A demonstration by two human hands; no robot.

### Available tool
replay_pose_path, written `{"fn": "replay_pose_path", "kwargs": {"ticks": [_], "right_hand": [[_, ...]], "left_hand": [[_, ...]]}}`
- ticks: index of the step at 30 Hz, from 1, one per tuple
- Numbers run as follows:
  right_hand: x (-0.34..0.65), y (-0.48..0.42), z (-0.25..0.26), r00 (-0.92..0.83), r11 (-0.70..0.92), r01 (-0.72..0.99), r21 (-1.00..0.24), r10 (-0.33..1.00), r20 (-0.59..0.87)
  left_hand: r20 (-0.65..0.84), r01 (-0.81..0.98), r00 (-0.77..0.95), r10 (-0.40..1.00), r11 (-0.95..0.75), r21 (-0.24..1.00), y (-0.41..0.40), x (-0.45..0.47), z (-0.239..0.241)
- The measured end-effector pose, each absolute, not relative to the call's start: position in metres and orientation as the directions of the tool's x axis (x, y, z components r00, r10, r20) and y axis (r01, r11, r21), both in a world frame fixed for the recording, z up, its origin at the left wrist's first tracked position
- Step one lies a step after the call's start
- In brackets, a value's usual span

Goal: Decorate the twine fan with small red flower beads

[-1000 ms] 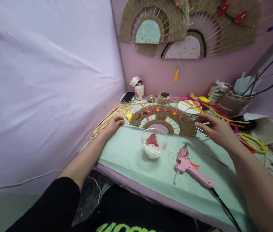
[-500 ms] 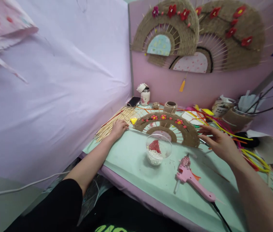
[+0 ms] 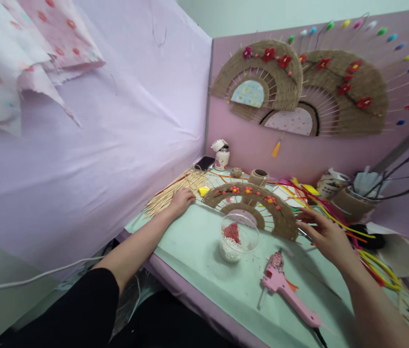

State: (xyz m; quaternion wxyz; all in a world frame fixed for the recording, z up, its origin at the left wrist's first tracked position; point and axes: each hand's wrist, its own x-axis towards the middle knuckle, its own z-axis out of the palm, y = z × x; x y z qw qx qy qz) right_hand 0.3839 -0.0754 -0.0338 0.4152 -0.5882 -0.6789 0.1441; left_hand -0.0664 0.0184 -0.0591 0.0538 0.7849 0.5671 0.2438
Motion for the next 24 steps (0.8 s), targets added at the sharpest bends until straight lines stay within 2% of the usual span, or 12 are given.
{"fn": "replay_pose_path", "kwargs": {"ticks": [24], "right_hand": [[0.3826, -0.0753, -0.034, 0.033, 0.284, 0.652, -0.703, 0.916, 0.4]], "left_hand": [[0.346, 0.844, 0.239, 0.907, -0.37, 0.389, 0.0177, -0.0658, -0.0592]]}}
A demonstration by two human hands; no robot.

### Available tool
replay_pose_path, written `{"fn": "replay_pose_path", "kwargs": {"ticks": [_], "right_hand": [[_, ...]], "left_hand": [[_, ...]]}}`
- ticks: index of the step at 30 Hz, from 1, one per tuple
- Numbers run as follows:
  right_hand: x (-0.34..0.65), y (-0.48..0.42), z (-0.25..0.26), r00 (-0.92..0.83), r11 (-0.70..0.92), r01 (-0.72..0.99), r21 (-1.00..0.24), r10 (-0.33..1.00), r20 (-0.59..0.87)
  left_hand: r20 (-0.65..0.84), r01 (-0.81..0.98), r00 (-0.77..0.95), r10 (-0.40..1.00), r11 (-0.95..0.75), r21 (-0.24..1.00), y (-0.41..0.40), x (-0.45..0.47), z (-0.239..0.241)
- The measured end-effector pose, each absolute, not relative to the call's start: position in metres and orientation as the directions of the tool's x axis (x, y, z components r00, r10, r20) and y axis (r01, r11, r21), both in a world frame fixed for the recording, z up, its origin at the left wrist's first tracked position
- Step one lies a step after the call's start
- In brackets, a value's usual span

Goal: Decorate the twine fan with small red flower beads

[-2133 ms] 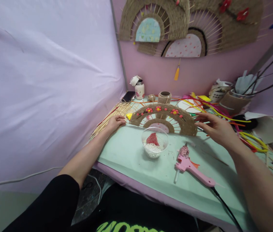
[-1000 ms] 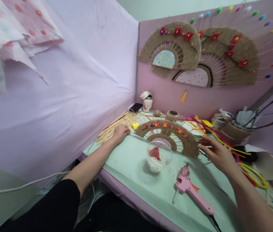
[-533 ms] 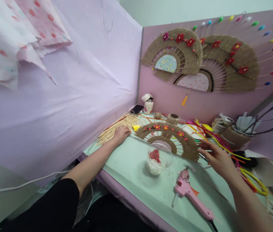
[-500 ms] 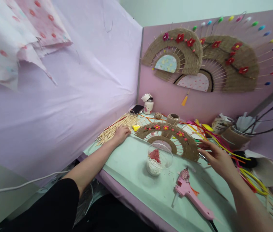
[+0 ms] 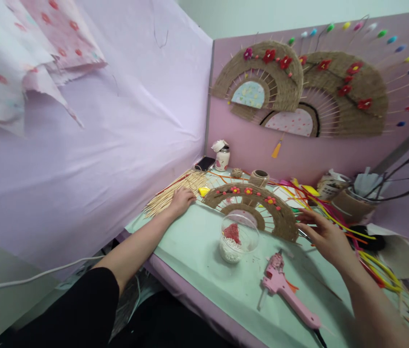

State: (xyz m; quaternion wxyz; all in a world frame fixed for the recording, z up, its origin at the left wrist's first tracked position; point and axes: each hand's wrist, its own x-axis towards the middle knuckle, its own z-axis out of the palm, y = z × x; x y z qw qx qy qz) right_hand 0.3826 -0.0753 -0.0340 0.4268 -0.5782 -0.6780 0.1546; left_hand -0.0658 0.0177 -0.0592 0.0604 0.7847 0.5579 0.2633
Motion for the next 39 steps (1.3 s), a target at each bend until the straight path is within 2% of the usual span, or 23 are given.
{"fn": "replay_pose_path", "kwargs": {"ticks": [18, 28, 39], "right_hand": [[0.3801, -0.0784, -0.0288, 0.041, 0.27, 0.67, -0.692, 0.917, 0.397], [0.3824, -0.0754, -0.034, 0.028, 0.319, 0.673, -0.667, 0.89, 0.454], [0.3839, -0.0736, -0.0368, 0.038, 0.297, 0.664, -0.687, 0.903, 0.427]], "left_hand": [[0.354, 0.857, 0.211, 0.911, -0.346, 0.381, 0.0164, -0.0721, -0.058], [0.349, 0.875, 0.23, 0.908, -0.35, 0.333, 0.013, -0.0666, -0.0534], [0.355, 0.876, 0.237, 0.904, -0.357, 0.325, 0.0149, -0.0657, -0.0551]]}}
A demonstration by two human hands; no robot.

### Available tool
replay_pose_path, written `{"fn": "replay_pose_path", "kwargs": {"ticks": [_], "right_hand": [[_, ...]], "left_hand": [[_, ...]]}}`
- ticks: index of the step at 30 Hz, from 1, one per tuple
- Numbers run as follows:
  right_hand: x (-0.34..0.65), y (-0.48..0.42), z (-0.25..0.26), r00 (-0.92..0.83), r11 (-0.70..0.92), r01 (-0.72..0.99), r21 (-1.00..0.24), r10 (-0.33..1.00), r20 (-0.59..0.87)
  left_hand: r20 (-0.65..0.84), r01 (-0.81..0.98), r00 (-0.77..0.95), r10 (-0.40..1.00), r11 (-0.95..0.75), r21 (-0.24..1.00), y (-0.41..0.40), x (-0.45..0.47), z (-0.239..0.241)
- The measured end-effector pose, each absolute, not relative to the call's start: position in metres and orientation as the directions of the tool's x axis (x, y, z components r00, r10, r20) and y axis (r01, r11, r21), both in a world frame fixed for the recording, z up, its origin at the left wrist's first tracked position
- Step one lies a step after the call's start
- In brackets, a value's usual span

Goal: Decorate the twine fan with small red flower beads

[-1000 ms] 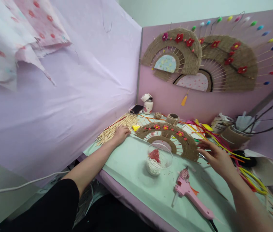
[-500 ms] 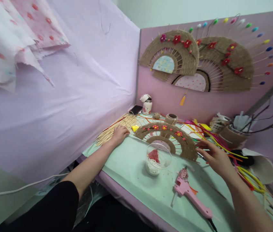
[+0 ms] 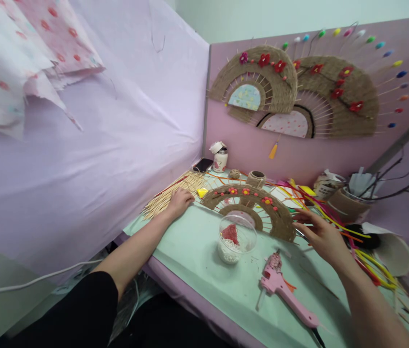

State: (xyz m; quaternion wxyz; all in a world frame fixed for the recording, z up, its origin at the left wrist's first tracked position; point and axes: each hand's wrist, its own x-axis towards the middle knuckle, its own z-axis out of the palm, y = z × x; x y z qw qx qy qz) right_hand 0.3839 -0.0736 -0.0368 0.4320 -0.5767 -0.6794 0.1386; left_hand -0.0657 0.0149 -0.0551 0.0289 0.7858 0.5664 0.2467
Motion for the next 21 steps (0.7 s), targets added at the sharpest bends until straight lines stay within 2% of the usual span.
{"fn": "replay_pose_path", "kwargs": {"ticks": [21], "right_hand": [[0.3818, -0.0744, -0.0323, 0.026, 0.302, 0.665, -0.683, 0.905, 0.425]], "left_hand": [[0.371, 0.867, 0.248, 0.895, -0.375, 0.327, 0.0158, -0.0655, -0.0555]]}}
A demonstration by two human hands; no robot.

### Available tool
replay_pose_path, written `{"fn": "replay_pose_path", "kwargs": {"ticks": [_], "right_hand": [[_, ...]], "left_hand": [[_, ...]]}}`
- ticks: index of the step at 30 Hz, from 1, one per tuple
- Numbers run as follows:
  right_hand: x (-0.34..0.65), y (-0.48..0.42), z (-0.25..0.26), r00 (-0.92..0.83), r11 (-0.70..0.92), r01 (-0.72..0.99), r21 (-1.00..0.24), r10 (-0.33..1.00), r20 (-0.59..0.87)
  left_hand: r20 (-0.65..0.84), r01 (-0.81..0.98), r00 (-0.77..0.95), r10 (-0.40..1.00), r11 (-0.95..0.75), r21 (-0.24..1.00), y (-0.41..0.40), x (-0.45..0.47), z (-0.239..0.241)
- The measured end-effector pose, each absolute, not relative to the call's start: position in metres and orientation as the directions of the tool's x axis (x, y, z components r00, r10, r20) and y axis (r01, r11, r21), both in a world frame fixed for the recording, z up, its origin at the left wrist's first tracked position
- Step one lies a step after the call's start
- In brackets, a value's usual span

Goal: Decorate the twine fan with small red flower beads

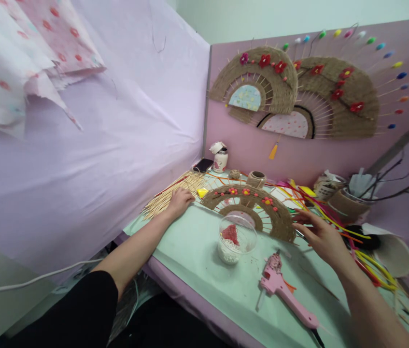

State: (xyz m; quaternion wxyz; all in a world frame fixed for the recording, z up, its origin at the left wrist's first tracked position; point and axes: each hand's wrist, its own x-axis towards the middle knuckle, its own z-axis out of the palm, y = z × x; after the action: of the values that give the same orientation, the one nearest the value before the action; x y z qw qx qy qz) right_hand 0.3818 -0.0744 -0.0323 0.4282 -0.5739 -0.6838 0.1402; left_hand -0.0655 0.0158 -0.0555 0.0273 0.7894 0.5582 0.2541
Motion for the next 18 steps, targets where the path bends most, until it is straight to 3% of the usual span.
{"fn": "replay_pose_path", "kwargs": {"ticks": [18], "right_hand": [[0.3814, -0.0756, -0.0326, 0.047, 0.283, 0.663, -0.693, 0.908, 0.416]], "left_hand": [[0.362, 0.87, 0.235, 0.902, -0.361, 0.335, 0.0165, -0.0688, -0.0558]]}}
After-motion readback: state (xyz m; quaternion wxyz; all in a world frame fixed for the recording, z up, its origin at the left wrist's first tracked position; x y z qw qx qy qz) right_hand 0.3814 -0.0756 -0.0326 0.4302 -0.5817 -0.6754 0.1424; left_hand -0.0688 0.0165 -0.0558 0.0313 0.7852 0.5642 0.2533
